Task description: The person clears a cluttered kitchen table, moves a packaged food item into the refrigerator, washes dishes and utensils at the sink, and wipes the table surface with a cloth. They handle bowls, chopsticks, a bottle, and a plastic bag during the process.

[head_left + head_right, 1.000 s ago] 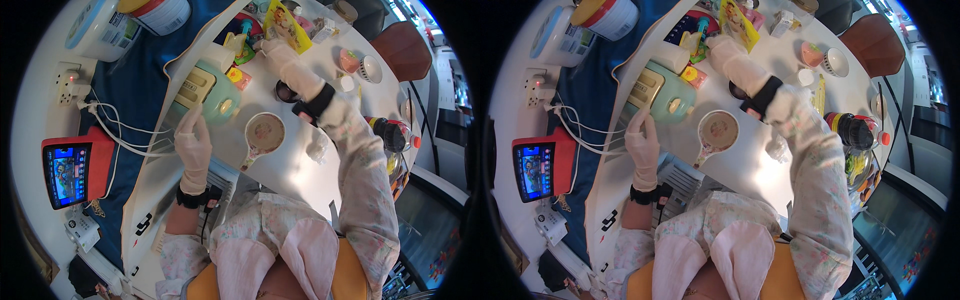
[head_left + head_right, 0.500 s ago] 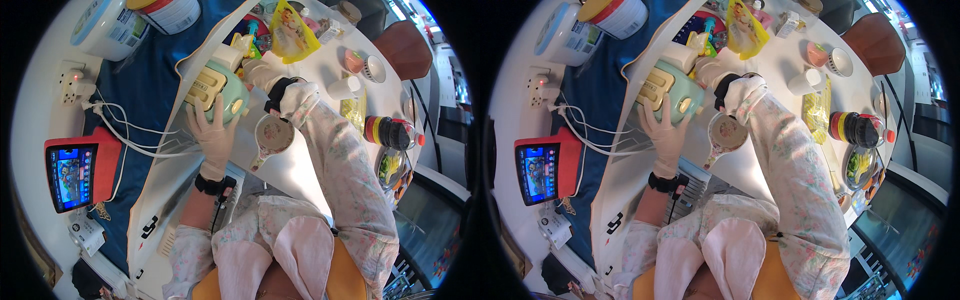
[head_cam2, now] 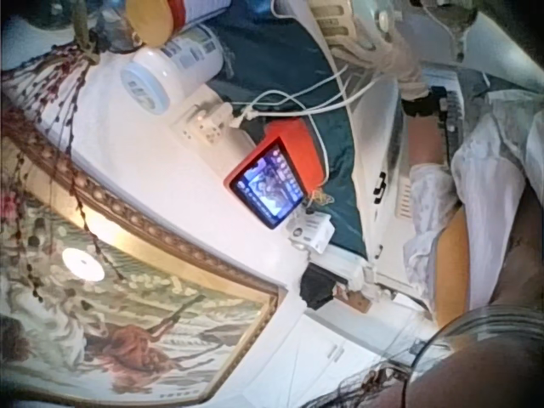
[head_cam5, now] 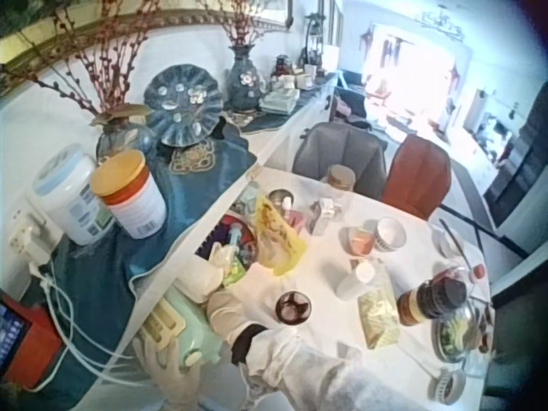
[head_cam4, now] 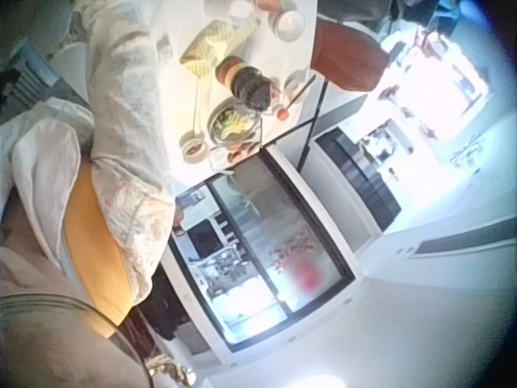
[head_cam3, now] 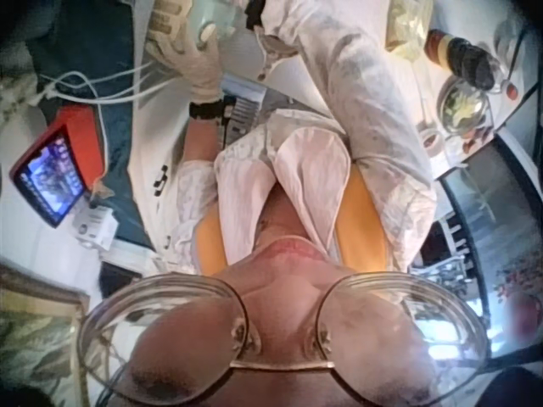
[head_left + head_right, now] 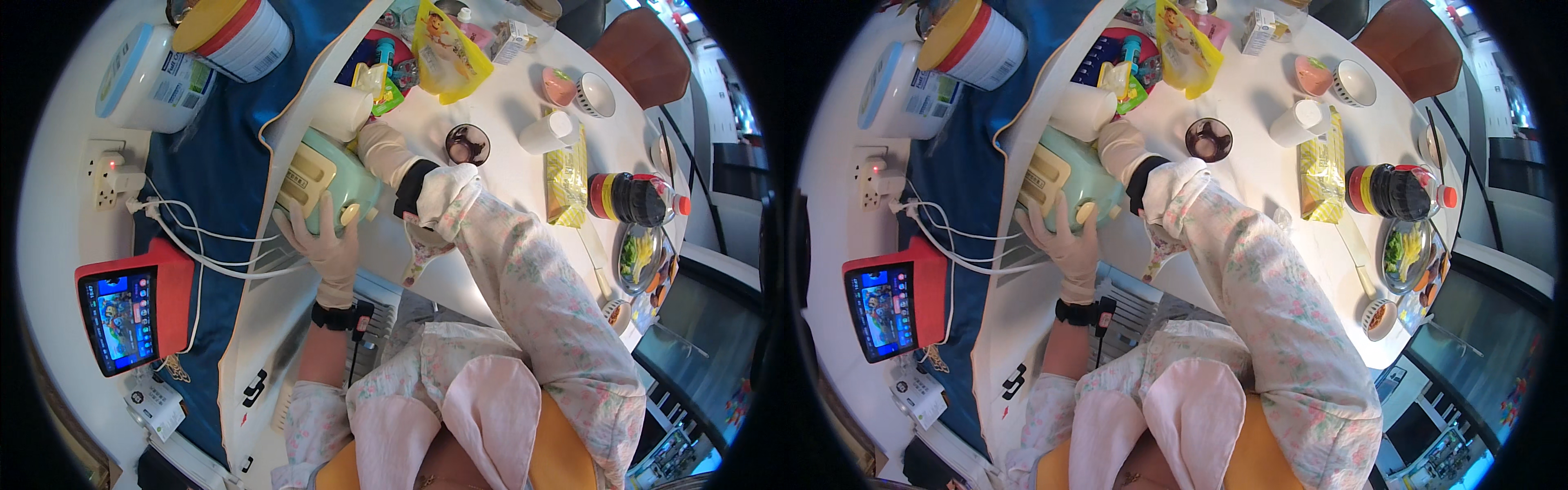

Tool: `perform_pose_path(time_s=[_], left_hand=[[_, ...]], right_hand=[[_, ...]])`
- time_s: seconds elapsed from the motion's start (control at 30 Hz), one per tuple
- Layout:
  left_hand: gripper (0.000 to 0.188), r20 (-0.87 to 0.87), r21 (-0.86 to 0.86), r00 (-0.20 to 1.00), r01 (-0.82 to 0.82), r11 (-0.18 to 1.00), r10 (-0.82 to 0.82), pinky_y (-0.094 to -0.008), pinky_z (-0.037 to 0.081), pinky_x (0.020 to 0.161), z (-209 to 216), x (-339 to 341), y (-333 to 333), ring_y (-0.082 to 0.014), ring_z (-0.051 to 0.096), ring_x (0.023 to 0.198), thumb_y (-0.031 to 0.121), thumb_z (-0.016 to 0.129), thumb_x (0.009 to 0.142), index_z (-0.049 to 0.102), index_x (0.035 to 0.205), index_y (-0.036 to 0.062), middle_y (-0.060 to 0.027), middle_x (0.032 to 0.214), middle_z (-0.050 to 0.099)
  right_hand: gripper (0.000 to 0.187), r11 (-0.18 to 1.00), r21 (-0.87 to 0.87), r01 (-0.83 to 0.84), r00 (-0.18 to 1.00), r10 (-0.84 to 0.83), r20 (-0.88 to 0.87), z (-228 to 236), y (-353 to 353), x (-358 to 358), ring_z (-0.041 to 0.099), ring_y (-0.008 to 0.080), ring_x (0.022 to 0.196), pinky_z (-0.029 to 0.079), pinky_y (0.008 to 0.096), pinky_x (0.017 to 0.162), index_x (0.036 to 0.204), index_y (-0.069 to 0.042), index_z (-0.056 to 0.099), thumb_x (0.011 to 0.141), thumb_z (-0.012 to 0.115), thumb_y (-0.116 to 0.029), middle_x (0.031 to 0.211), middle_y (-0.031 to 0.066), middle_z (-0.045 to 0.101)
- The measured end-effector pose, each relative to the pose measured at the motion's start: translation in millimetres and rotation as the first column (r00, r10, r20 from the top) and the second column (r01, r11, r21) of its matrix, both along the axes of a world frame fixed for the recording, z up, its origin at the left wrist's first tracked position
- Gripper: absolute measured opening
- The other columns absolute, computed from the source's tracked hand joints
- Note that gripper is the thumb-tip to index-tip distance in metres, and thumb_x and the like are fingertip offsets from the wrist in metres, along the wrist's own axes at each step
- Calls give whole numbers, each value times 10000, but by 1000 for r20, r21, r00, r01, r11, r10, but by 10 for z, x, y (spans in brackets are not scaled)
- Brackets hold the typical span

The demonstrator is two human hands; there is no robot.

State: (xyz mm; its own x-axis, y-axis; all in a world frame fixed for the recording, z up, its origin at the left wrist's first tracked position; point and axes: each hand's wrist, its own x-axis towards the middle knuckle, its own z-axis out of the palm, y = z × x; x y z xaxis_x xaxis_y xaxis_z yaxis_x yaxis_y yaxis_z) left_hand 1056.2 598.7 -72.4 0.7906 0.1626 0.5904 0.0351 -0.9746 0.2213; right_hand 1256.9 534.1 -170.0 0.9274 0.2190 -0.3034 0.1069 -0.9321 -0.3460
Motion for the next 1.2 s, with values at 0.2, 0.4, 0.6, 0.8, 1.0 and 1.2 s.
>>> perform_pose_path(time_s=[0.2,0.4,0.6,0.8,1.0,1.2], left_hand=[[517,70,61,998,4,998,-8,-655,300,1004,-108,119,-7,-547,224,1292,382,763,746,620,1179,139,-192,1384,287],[589,27,18,999,-45,999,45,-670,309,986,-93,165,-26,-560,246,1269,404,751,758,565,1241,124,-204,1365,293],[637,29,51,998,-53,997,52,-668,330,971,-54,134,-53,-556,262,1263,442,741,764,541,1258,93,-205,1364,295],[662,24,55,998,-61,997,60,-663,338,958,-55,130,-58,-550,266,1266,459,743,761,532,1264,84,-209,1364,294],[714,-54,33,998,-39,999,41,-656,306,986,-45,75,-28,-536,218,1294,427,763,751,474,1299,70,-210,1377,276],[694,-7,58,1000,-5,998,6,-677,314,975,-61,100,-14,-554,204,1294,419,763,757,476,1289,79,-210,1369,276]], right_hand=[[137,988,71,-137,990,135,34,169,-278,26,682,261,890,543,379,725,928,-142,723,812,656,-169,946,69,711],[363,894,445,53,969,-154,195,654,-506,288,651,347,869,523,420,747,959,-15,653,753,678,-313,909,198,671],[618,828,556,-72,976,-58,212,786,-217,260,609,393,949,486,407,845,1042,79,584,736,679,-450,982,284,619],[672,838,544,-32,995,-24,96,811,-129,329,623,375,958,491,398,860,1124,77,573,756,681,-475,994,268,633],[400,877,440,193,948,-283,149,807,-328,658,624,410,920,509,466,794,1021,-24,573,832,598,-376,1016,267,613],[247,953,246,178,963,-220,157,684,-295,859,639,379,948,529,479,755,1059,-131,576,838,609,-236,1062,210,604]])
